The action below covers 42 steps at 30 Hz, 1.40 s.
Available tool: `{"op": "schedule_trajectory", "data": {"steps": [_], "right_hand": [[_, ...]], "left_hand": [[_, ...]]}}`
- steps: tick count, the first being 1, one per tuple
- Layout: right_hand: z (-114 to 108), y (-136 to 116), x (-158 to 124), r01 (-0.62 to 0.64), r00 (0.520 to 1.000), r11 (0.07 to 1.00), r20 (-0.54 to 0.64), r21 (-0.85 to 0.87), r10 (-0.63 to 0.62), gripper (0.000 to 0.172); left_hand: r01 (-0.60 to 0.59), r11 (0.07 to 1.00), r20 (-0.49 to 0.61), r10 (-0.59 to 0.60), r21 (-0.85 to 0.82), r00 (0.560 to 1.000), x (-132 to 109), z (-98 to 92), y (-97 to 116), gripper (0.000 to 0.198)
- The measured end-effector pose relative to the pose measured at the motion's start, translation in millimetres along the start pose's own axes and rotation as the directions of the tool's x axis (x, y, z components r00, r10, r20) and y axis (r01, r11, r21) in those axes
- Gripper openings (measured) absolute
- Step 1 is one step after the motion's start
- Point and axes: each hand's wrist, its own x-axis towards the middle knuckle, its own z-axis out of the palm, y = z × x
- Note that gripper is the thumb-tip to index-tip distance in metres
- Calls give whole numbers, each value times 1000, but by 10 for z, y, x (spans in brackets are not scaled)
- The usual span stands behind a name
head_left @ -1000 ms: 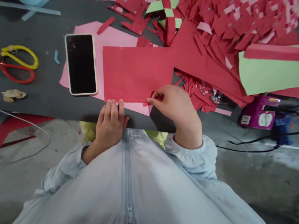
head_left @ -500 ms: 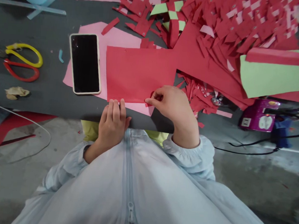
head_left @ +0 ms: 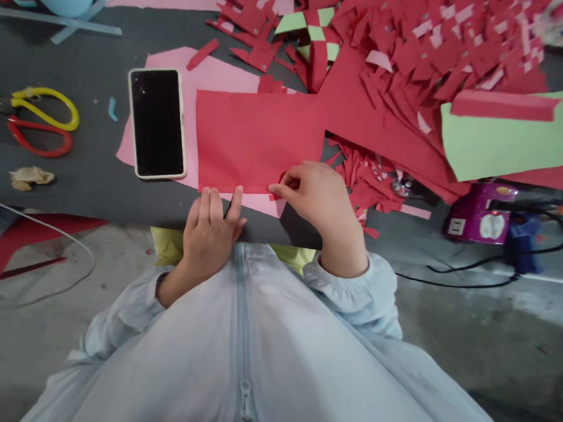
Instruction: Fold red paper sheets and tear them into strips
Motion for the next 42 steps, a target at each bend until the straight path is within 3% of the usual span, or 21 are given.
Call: {"op": "schedule_trajectory", "data": {"steps": [11,21,30,42], "right_hand": [[89,24,-102,64,990,996,-122,-66,-72,26],[115,43,-106,70,987,996,-139,-47,-76,32],[74,82,-123,69,990,998,-121,-15,-70,27],[-38,461,-174,35,992,966,-127,257,-2,19]], "left_hand": [[80,996,175,-72,-43,982,96,-112,59,52],[-7,991,247,40,-132,968,207,-128,121,58],[-5,1000,224,12,-30,974,197,-152,126,53],[39,996,224,-21,-74,974,208,-142,122,54]]}}
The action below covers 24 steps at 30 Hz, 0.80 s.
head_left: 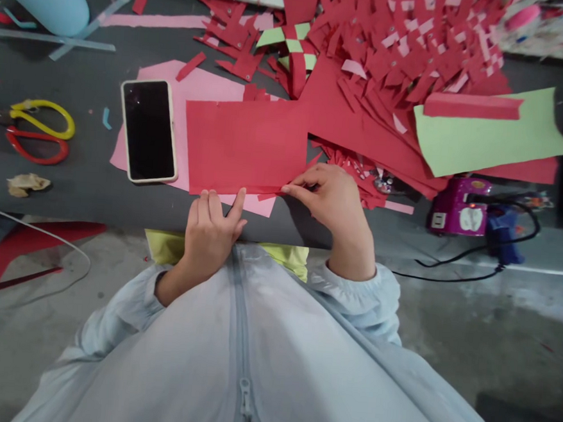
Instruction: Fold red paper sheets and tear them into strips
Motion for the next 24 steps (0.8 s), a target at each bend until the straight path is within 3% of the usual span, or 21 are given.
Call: {"op": "schedule_trajectory", "data": {"steps": [11,18,24], "right_hand": [[-30,-28,68,-37,999,988,0,-149,37,24],[-113,-94,118,27,996,1000,91,-5,-26,10],[-102,-36,137,90,986,996,137,28,-93,13]], "left_hand": [[-1,1000,19,1,30,1000,39,-40,16,53],[5,1000,35,-4,-10,999,45,-46,18,53],[13,1000,30,-12,-14,999,49,-36,21,52]]}}
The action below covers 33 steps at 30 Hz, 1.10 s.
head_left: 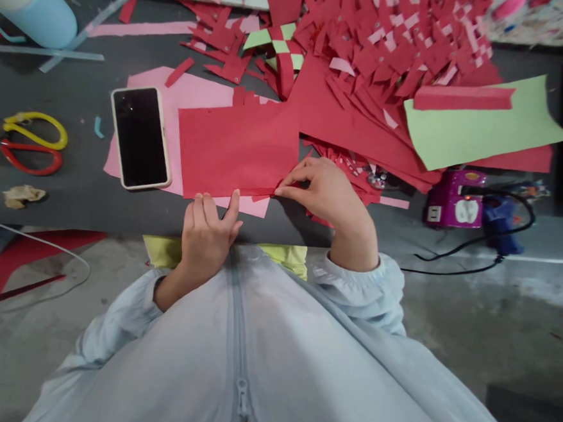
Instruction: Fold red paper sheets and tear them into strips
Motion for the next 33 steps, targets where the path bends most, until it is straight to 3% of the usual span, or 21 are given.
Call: {"op": "schedule_trajectory", "data": {"steps": [5,15,20,23,28,33], "right_hand": [[18,14,-6,-4,1000,999,-14,-47,4,18],[121,-85,-57,-140,990,931,-81,-337,119,26],[144,-101,-59,-145,989,907,-96,-395,117,27],[160,-135,-73,-182,983,891,-109,-416,150,28],[208,-121,-150,-253,960,868,-223,-428,170,36],[221,23,-261,-215,948,927,-295,-309,121,30]], "left_hand": [[-9,1000,-10,9,26,1000,-11,-11,0,53],[-45,997,-33,47,67,998,-26,31,-28,58],[-103,987,49,97,125,994,10,-63,-38,62],[-165,973,106,149,163,983,53,-149,-34,61],[-370,919,70,364,139,929,155,-150,33,56],[-389,905,60,384,175,921,229,-109,133,58]]}}
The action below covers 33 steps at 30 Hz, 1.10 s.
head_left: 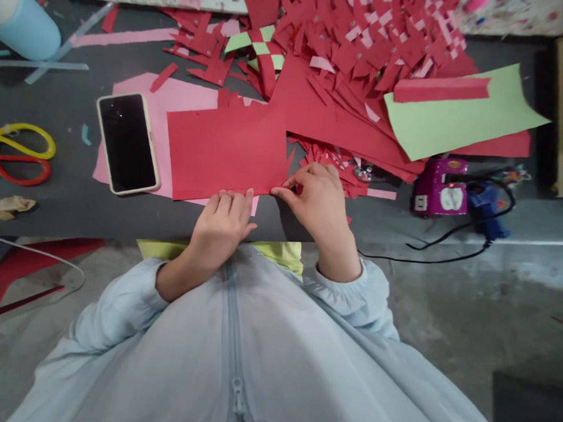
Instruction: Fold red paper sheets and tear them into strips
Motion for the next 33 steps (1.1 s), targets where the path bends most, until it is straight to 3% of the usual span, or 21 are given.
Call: {"op": "schedule_trajectory", "data": {"steps": [3,10,15,20,25,33], "right_hand": [[11,41,-26,-25,999,999,-29,40,26,28],[36,-45,-47,-94,995,994,-33,-59,93,30],[-28,-51,-252,-38,992,992,-125,-122,23,38],[-42,-80,-473,122,992,972,-20,-201,-129,40],[7,-146,-482,42,994,959,108,-281,-12,48],[7,-200,-540,15,994,938,108,-347,24,49]], "left_hand": [[10,999,28,-11,30,1000,48,-30,34,60],[40,998,157,-46,41,987,163,-105,111,64],[71,997,201,-77,35,977,208,-123,134,65],[60,996,206,-74,72,976,229,-130,135,66],[65,995,206,-79,72,975,223,-128,140,66],[73,994,189,-87,77,978,212,-99,146,65]]}}
